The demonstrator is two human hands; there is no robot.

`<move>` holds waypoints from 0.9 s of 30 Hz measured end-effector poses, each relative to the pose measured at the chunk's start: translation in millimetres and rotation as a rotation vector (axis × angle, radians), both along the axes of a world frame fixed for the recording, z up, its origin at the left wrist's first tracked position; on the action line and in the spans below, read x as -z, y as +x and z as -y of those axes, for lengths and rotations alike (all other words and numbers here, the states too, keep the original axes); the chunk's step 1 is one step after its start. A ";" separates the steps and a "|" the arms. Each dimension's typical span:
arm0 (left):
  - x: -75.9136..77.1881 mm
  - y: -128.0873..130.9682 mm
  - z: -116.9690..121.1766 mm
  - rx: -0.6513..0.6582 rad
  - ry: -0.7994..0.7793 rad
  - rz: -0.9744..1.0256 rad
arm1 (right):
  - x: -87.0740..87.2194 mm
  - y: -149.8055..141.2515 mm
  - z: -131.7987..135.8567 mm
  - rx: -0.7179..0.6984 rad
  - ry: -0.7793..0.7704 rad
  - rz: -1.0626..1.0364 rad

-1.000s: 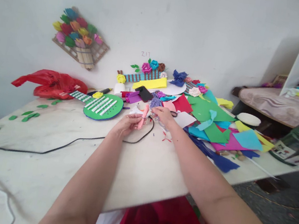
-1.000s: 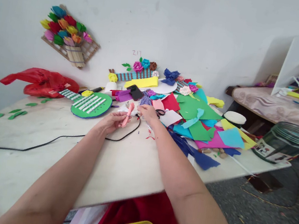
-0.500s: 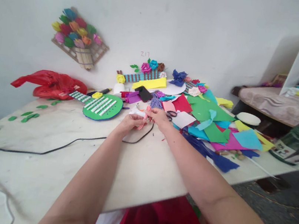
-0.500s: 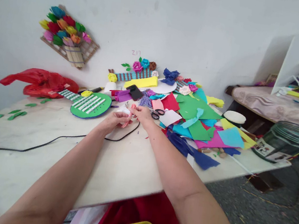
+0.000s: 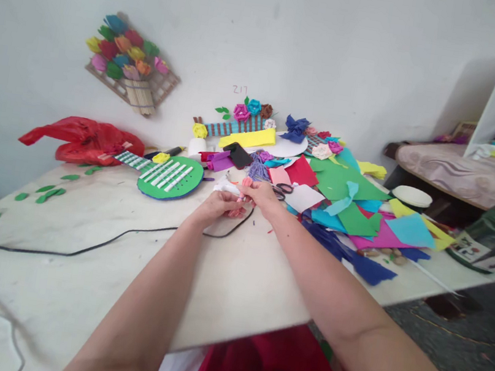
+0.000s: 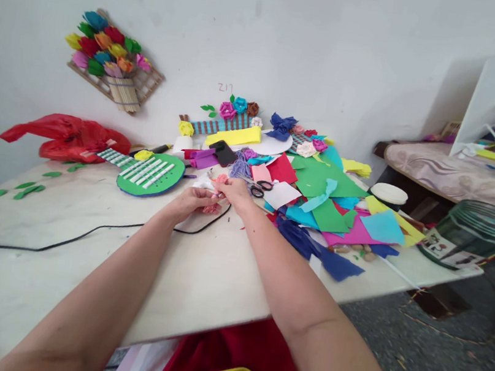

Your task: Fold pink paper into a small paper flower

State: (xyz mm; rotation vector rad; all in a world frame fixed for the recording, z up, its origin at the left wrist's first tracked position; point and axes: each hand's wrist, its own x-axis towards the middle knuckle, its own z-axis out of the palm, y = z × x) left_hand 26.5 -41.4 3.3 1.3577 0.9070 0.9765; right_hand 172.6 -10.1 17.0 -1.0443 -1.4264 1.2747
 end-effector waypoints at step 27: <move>0.7 -7.2 -0.4 0.041 -0.118 0.110 | 8.7 -2.6 -2.9 -0.099 -0.004 -0.114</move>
